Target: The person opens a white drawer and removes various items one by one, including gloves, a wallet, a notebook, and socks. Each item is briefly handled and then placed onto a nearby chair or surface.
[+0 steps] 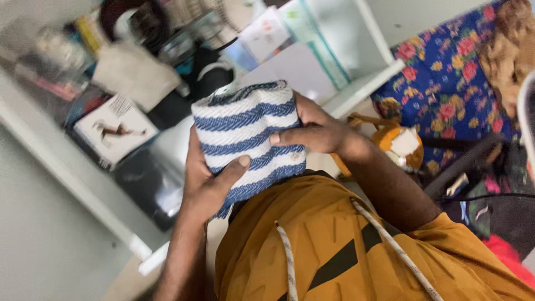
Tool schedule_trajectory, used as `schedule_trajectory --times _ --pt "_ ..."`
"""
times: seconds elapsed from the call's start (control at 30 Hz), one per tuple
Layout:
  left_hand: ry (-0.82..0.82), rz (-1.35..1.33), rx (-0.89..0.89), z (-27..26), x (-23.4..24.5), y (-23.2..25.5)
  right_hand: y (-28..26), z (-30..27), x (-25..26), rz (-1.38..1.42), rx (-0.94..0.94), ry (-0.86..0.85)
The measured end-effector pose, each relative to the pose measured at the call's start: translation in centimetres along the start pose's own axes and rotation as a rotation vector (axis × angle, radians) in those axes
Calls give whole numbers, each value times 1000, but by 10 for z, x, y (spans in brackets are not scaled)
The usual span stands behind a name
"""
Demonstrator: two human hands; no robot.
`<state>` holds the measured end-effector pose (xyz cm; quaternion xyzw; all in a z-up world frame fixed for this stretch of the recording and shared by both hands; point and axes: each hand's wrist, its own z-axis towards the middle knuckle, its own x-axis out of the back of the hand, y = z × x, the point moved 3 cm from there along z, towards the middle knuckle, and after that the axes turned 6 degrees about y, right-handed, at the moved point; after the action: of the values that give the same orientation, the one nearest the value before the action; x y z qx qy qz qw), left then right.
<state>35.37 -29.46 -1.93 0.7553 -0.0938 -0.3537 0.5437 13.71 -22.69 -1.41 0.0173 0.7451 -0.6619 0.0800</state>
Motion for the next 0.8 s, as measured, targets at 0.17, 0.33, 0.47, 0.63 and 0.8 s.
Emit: schedule_trajectory --times 0.17,0.33,0.47,0.63,0.8 --pt "-151 40 3 16 -56 0 -25 -68 26 -2 0 242" --pt "-272 109 75 24 -127 -24 -43 -149 53 -66 14 390" --pt "-394 100 185 17 -197 -46 -35 -225 79 -156 -76 572" --pt "-541 206 208 4 -277 -79 -15 -309 105 -159 -153 728" --pt "-602 344 258 -7 -344 -118 -2 -381 125 -47 -73 841"
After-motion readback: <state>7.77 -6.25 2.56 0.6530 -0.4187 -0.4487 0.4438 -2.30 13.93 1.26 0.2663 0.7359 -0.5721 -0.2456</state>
